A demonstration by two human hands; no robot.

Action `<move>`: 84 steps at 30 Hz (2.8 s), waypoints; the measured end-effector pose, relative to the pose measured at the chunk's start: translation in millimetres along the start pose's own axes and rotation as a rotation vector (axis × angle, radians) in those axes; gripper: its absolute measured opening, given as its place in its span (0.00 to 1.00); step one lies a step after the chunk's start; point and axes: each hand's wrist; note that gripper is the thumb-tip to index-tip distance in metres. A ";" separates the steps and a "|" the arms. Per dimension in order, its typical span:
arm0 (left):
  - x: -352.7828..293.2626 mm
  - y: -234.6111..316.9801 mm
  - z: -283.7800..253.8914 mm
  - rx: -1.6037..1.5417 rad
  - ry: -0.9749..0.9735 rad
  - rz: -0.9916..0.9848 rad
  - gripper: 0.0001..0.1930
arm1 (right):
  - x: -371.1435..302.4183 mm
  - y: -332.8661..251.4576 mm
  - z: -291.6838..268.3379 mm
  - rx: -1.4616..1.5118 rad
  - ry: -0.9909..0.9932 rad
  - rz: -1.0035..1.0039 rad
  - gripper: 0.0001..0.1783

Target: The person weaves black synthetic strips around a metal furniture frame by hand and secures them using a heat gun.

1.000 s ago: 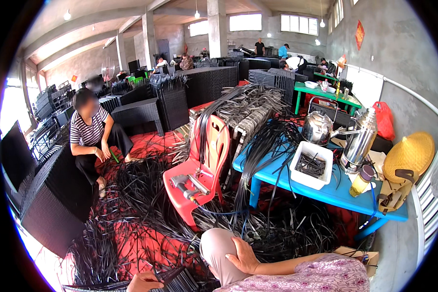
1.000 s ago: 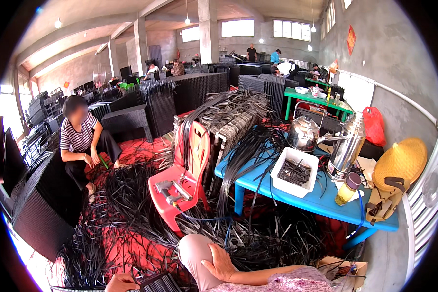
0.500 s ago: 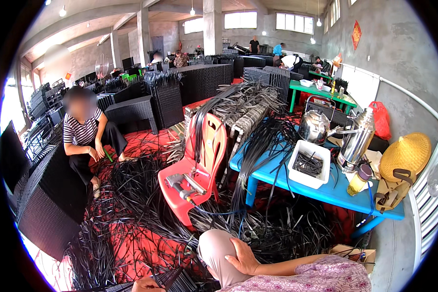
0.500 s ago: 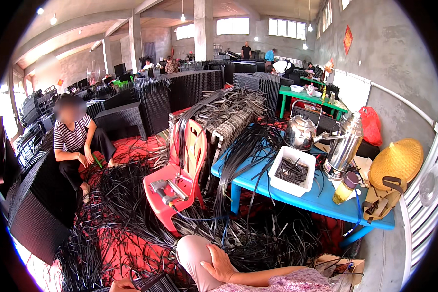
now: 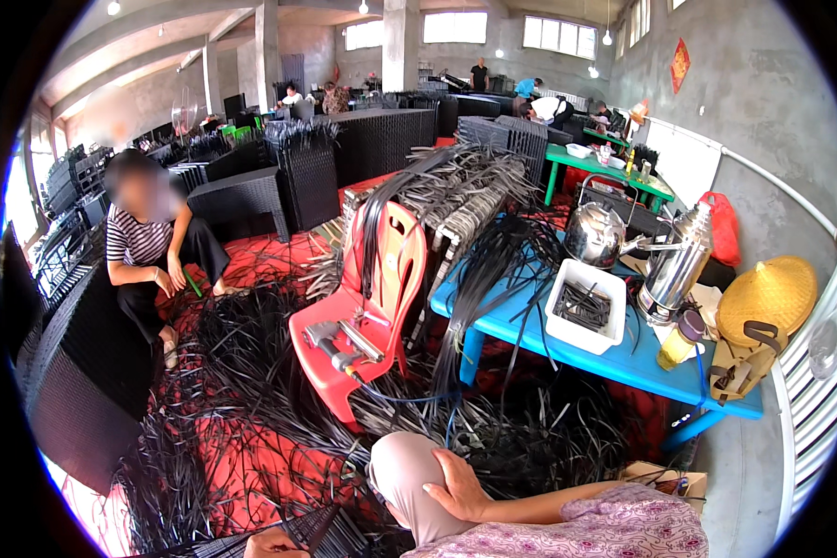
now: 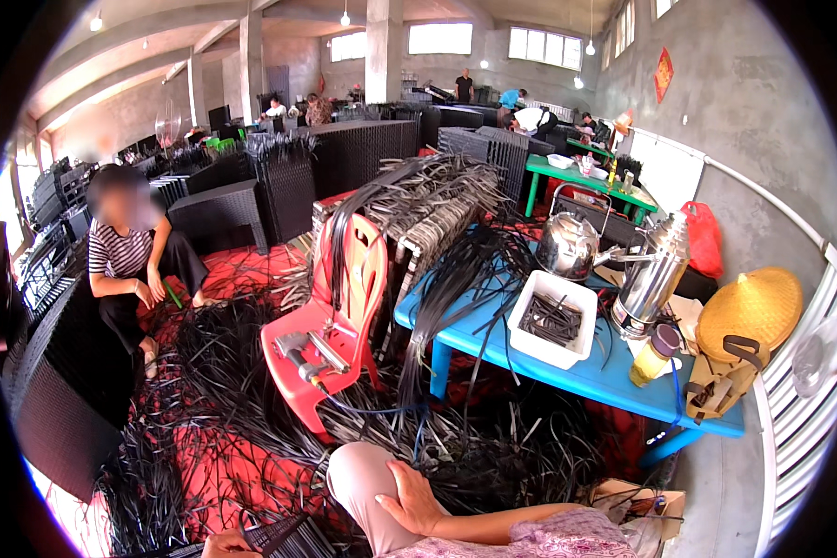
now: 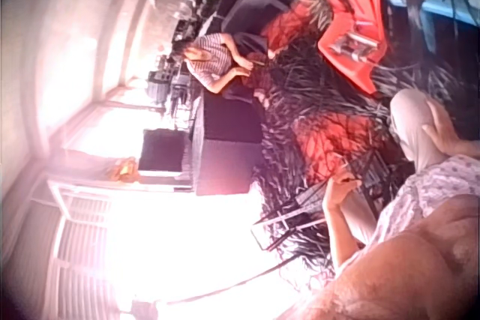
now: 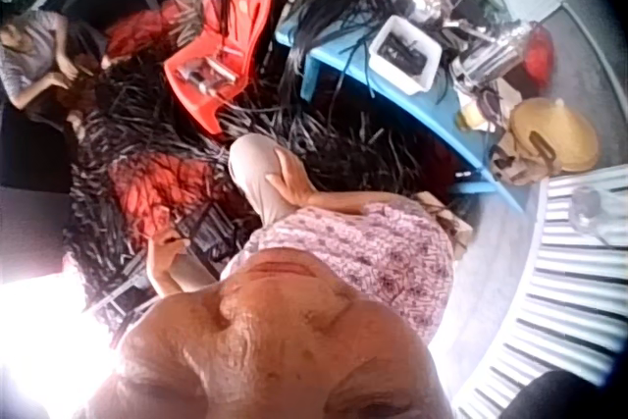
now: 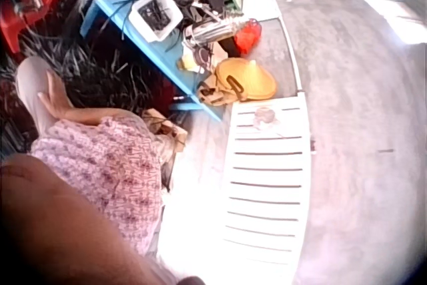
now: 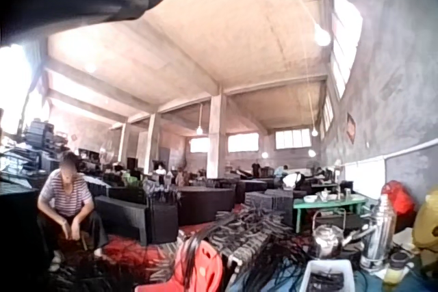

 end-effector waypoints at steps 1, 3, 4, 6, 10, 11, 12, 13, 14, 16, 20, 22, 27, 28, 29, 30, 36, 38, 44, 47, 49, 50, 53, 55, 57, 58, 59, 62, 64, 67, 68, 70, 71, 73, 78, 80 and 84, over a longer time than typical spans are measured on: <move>3.1 -2.5 -2.3 0.044 0.016 0.072 0.08 | 3.3 2.0 1.4 0.001 0.010 -0.019 0.40; 9.4 -16.3 -6.0 0.128 0.018 0.163 0.08 | 5.5 2.0 3.9 0.004 0.013 -0.018 0.40; 11.5 -23.8 -5.7 0.163 0.027 0.159 0.09 | 9.2 -3.6 2.8 0.005 -0.005 0.007 0.40; 3.9 -15.4 5.4 0.096 0.091 0.100 0.10 | -7.6 -4.2 -0.4 0.003 -0.025 0.049 0.39; 5.8 -34.5 -6.0 0.071 0.012 -0.040 0.09 | -3.6 3.2 7.5 -0.020 0.006 -0.009 0.40; 5.9 -43.5 -11.1 0.033 0.004 -0.076 0.09 | -1.4 0.3 9.0 -0.015 0.010 -0.013 0.40; 5.9 -31.3 -10.6 0.083 -0.006 -0.012 0.09 | -0.4 -1.7 5.4 -0.018 0.015 -0.021 0.40; 5.7 -20.1 -10.0 0.134 -0.010 0.049 0.08 | 1.3 -3.3 3.6 -0.019 0.016 -0.031 0.39; 7.0 -26.2 -10.5 0.127 -0.017 0.022 0.08 | -2.8 -4.9 3.2 -0.021 -0.003 -0.018 0.39; 12.7 -33.1 -13.8 0.138 -0.034 0.043 0.08 | 2.2 -5.3 2.5 -0.023 0.005 -0.021 0.39; 13.9 -57.0 -16.4 0.041 -0.052 0.075 0.06 | -0.2 -10.4 6.2 -0.017 0.011 -0.025 0.39; 13.8 -54.6 -15.8 0.070 -0.043 0.061 0.06 | -3.2 -9.4 6.2 -0.022 0.013 -0.025 0.39; 5.1 -35.4 -12.2 0.177 -0.010 0.080 0.08 | -7.3 -6.6 7.5 -0.034 0.012 -0.013 0.39; 4.0 -38.1 -10.7 0.134 0.001 0.204 0.08 | -8.2 -6.0 8.0 -0.030 0.013 -0.016 0.39; 3.5 -38.1 -10.5 0.133 -0.003 0.208 0.09 | -8.4 -5.4 7.9 -0.028 0.016 -0.021 0.39; 3.1 -37.3 -10.7 0.133 -0.008 0.212 0.09 | -8.7 -5.0 7.7 -0.027 0.019 -0.025 0.39; 1.3 -35.0 -6.8 0.093 0.025 0.205 0.09 | -9.7 -4.1 7.7 -0.028 0.016 -0.012 0.39; 0.9 -34.3 -6.3 0.068 0.026 0.209 0.09 | -9.8 -3.8 7.4 -0.031 0.015 -0.015 0.39; -1.5 -22.6 -5.9 0.061 0.010 0.168 0.08 | -7.8 -6.7 3.4 -0.027 0.007 -0.006 0.40; -3.0 -18.5 -6.9 0.094 0.017 0.077 0.07 | -7.9 -6.1 4.4 -0.027 0.011 -0.010 0.39; -4.4 -16.2 -5.0 0.014 0.017 0.044 0.07 | -7.3 -5.9 4.5 -0.027 0.015 -0.014 0.39; -4.9 -13.9 -4.1 0.014 0.020 0.044 0.07 | -7.3 -5.9 4.4 -0.025 0.018 -0.014 0.39; -6.0 -5.8 -2.1 -0.003 0.030 0.028 0.07 | -7.1 -6.4 4.3 -0.024 0.020 -0.013 0.39; -6.2 -4.0 -1.0 -0.038 0.037 -0.002 0.07 | -7.3 -6.5 3.9 -0.027 0.020 -0.011 0.39; -5.0 -6.5 -2.3 -0.004 0.025 0.093 0.08 | -6.6 -6.8 3.9 -0.028 0.018 -0.011 0.39; -4.0 -8.3 -3.2 0.013 0.019 0.141 0.08 | -6.0 -7.1 3.6 -0.028 0.020 -0.014 0.39; -3.3 -11.6 -3.7 0.003 0.021 0.129 0.09 | -5.6 -7.4 3.4 -0.027 0.021 -0.016 0.39; -0.4 -21.1 -4.9 0.010 0.025 0.106 0.09 | -5.3 -8.3 3.1 -0.029 0.015 -0.013 0.39; 1.6 -25.2 -5.6 0.065 0.022 0.103 0.09 | -6.1 -8.0 2.9 -0.031 0.010 -0.010 0.39; 2.6 -31.9 -7.6 0.008 0.021 0.088 0.08 | -5.3 -6.4 5.1 -0.023 0.007 -0.013 0.40; 3.2 -30.6 -7.4 0.043 0.021 0.116 0.08 | -5.4 -4.7 5.4 -0.025 0.004 -0.009 0.40; 3.9 -25.0 -7.5 0.113 0.021 0.170 0.08 | -5.7 -4.0 5.1 -0.025 -0.003 0.001 0.40; 3.9 -23.1 -6.8 0.093 0.022 0.138 0.07 | -5.0 -5.1 4.1 -0.024 -0.007 0.008 0.41; 3.2 -19.3 -4.8 0.054 0.022 0.073 0.07 | -5.2 -4.6 3.7 -0.021 -0.008 0.015 0.40; 4.5 -3.9 -2.5 0.042 0.027 0.082 0.07 | -3.6 1.2 -0.7 0.027 -0.038 0.015 0.40; 10.5 -6.6 -1.4 0.076 0.033 0.146 0.06 | 8.1 7.4 -10.3 0.002 -0.103 0.036 0.40; 19.1 -13.0 -6.8 0.063 0.053 -0.015 0.04 | 72.7 -12.1 -57.3 0.086 0.180 -0.028 0.43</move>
Point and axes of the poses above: each hand's wrist, its own x-axis towards the middle knuckle, its own z-axis out of the palm, y = z × x, and after that the axes turned 7 degrees about y, right-handed
